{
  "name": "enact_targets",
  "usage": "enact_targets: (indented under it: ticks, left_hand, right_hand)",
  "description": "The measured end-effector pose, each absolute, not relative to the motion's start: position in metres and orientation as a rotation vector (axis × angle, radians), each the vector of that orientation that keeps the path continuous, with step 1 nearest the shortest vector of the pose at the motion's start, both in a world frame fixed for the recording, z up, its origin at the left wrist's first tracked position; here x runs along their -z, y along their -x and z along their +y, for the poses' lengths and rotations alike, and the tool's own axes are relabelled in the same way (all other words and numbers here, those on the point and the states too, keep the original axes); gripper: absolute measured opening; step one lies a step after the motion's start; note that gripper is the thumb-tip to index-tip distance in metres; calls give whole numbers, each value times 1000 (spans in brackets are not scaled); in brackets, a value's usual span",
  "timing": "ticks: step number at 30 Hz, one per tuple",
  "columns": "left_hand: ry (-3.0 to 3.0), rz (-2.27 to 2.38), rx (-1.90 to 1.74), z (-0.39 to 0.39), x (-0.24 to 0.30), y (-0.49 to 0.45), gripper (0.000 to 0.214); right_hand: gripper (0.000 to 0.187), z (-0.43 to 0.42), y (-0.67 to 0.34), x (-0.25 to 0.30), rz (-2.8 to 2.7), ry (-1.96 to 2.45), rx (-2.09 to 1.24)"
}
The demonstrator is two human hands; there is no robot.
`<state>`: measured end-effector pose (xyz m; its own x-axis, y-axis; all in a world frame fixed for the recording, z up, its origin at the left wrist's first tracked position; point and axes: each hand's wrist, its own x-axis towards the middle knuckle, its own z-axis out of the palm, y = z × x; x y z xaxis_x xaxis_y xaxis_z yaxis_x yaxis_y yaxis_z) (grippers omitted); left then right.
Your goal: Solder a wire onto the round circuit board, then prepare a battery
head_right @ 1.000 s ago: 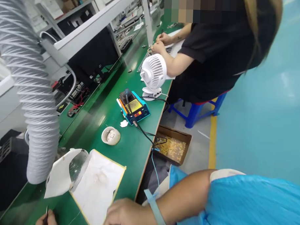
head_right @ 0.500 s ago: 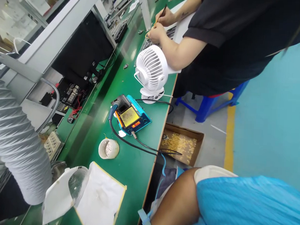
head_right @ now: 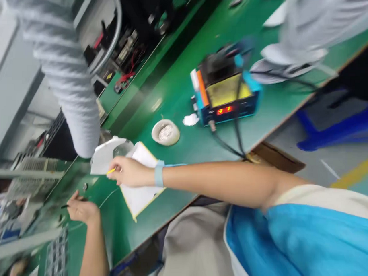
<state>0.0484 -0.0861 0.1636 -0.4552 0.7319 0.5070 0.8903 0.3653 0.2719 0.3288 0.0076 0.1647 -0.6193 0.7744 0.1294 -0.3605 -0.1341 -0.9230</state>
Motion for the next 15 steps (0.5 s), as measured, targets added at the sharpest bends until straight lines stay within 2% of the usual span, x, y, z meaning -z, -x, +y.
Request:
enact_targets:
  ticks: [3,6,12,15]
  left_hand:
    - [1316,-2182,976,-99,-147,-36,91]
    - [1499,-2155,1019,-99,-132,-27,78]
    - [1997,-2117,649,-101,-118,-26,44]
    - [2035,-2000,458,-107,-116,-25,33]
  right_hand:
    - [7,15,-315,-139,-1337,553,-1932]
    - [10,15,-314,-119,-1368,647,-1915]
    - [33,19,-323,-101,-1429,739,-1754]
    - [35,21,-319,-89,-1479,688,-1685]
